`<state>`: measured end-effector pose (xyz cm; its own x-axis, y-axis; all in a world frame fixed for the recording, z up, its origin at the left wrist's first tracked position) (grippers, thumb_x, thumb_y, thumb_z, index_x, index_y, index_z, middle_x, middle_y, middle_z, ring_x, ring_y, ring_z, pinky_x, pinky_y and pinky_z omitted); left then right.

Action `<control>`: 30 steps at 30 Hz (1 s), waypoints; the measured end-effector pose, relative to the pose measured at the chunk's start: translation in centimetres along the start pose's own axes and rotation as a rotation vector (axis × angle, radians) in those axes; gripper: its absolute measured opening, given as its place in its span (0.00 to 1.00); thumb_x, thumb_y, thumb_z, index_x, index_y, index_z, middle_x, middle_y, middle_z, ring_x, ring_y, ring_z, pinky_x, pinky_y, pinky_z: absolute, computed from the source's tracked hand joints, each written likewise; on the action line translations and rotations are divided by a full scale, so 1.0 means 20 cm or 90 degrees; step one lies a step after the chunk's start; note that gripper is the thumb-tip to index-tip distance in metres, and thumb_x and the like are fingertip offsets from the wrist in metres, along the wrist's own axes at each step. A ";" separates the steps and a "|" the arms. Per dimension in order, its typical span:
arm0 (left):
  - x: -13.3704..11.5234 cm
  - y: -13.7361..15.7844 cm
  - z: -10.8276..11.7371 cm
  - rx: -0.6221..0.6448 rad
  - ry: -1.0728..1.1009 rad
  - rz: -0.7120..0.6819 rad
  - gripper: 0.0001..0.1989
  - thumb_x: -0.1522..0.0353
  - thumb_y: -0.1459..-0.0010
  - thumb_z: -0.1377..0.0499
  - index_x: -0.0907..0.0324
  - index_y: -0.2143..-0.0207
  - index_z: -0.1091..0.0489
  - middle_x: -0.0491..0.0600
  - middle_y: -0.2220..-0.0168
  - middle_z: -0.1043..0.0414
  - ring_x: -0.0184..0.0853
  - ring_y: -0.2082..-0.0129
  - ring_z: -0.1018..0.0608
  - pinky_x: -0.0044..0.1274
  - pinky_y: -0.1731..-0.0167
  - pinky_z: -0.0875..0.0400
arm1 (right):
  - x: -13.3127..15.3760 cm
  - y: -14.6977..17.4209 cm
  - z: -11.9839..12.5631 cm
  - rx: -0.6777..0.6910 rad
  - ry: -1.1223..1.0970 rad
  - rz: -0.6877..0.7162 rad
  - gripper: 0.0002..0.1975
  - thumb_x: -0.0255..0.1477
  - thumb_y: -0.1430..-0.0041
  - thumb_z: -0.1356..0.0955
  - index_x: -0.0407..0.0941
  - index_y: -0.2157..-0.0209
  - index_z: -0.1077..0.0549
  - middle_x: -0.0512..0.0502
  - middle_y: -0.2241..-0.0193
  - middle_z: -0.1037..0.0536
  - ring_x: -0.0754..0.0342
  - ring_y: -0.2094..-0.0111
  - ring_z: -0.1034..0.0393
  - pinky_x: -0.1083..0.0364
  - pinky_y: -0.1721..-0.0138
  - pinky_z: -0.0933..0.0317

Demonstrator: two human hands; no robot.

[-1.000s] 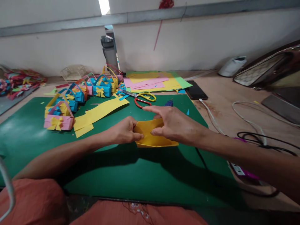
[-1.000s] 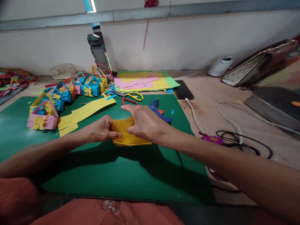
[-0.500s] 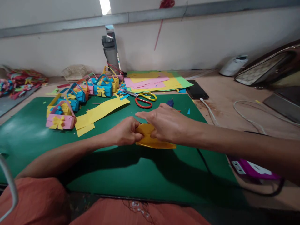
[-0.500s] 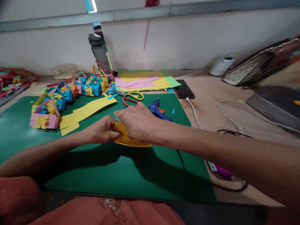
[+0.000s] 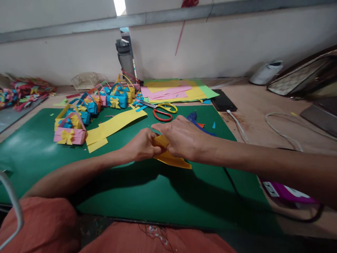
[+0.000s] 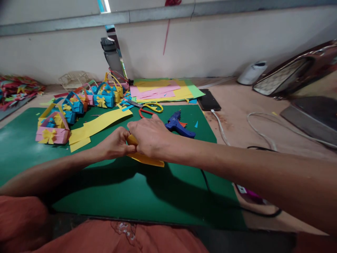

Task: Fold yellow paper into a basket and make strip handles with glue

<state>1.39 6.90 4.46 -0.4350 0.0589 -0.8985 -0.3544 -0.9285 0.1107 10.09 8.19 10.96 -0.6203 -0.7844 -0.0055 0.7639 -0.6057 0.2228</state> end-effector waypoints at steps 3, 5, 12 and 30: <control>0.01 0.00 0.01 0.019 -0.007 -0.002 0.04 0.72 0.60 0.48 0.63 0.84 0.37 0.40 0.84 0.42 0.22 0.83 0.41 0.16 0.83 0.48 | 0.00 0.00 -0.01 0.007 -0.004 -0.007 0.14 0.19 0.54 0.36 0.43 0.63 0.32 0.49 0.77 0.26 0.49 0.68 0.32 0.53 0.66 0.54; 0.02 -0.01 0.01 0.030 -0.015 0.000 0.04 0.73 0.61 0.48 0.64 0.82 0.34 0.40 0.83 0.39 0.23 0.82 0.38 0.16 0.82 0.45 | 0.00 0.01 -0.02 0.002 -0.003 -0.007 0.14 0.19 0.53 0.36 0.43 0.63 0.32 0.50 0.79 0.27 0.50 0.70 0.33 0.53 0.65 0.54; 0.06 -0.03 0.03 0.000 -0.112 -0.036 0.08 0.77 0.62 0.48 0.64 0.78 0.30 0.42 0.79 0.32 0.27 0.77 0.32 0.17 0.77 0.38 | 0.01 0.02 -0.02 -0.021 0.013 0.009 0.16 0.19 0.54 0.35 0.41 0.60 0.31 0.48 0.78 0.27 0.49 0.70 0.33 0.50 0.62 0.54; -0.01 -0.01 0.04 -0.044 -0.022 -0.054 0.04 0.75 0.59 0.45 0.65 0.82 0.31 0.42 0.82 0.34 0.24 0.81 0.34 0.16 0.81 0.41 | 0.00 0.01 -0.03 -0.080 0.008 0.000 0.22 0.24 0.50 0.36 0.37 0.50 0.35 0.41 0.72 0.22 0.43 0.66 0.28 0.41 0.54 0.51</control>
<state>0.91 7.26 4.94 -0.4344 0.1496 -0.8882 -0.3337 -0.9427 0.0045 10.37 8.00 10.48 -0.6185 -0.7856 -0.0176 0.7808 -0.6169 0.0986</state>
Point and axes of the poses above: each hand's wrist, its own y-axis away from the middle knuckle, its own z-axis out of the back of the hand, x = y × z, the point moved 4 cm from there along -y, towards the middle knuckle
